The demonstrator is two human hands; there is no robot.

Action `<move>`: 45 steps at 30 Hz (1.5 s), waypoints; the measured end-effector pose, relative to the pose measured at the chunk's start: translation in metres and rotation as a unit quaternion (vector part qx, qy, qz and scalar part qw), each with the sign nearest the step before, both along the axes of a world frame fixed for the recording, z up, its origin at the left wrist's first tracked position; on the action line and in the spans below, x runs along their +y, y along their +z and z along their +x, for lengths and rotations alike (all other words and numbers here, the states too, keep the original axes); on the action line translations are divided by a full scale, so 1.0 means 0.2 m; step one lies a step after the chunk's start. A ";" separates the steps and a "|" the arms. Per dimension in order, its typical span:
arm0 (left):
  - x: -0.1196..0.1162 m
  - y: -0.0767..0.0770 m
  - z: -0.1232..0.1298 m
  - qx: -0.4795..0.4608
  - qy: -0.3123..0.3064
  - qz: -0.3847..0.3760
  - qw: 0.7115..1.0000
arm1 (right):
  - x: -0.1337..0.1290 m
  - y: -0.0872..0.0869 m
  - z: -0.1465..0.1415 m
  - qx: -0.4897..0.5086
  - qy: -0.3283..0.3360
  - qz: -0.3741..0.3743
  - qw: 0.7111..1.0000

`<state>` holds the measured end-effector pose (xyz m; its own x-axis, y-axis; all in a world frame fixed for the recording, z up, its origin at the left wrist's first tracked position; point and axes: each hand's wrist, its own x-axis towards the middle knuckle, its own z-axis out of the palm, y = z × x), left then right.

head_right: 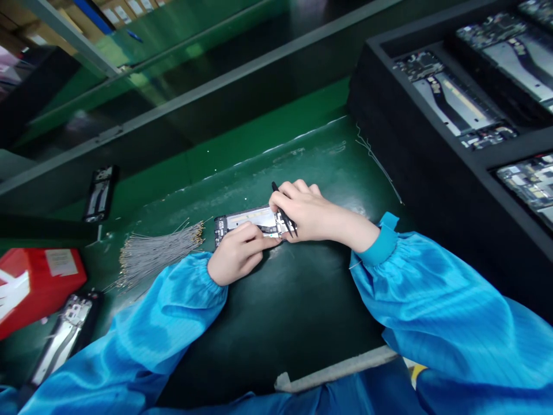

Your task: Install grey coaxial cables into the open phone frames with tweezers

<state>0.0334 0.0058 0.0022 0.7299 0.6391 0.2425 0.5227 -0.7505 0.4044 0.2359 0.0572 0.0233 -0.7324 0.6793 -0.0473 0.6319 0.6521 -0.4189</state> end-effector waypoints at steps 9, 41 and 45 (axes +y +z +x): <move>0.00 0.01 0.00 -0.096 0.028 -0.074 0.992 | 0.02 -0.03 0.01 0.014 0.007 -0.004 1.000; -0.01 0.01 0.04 -0.055 0.113 -0.044 0.991 | 0.07 0.00 -0.04 0.005 0.097 0.027 0.995; -0.01 0.01 0.05 -0.048 0.121 -0.044 0.990 | 0.06 0.01 -0.06 -0.023 0.096 0.048 0.994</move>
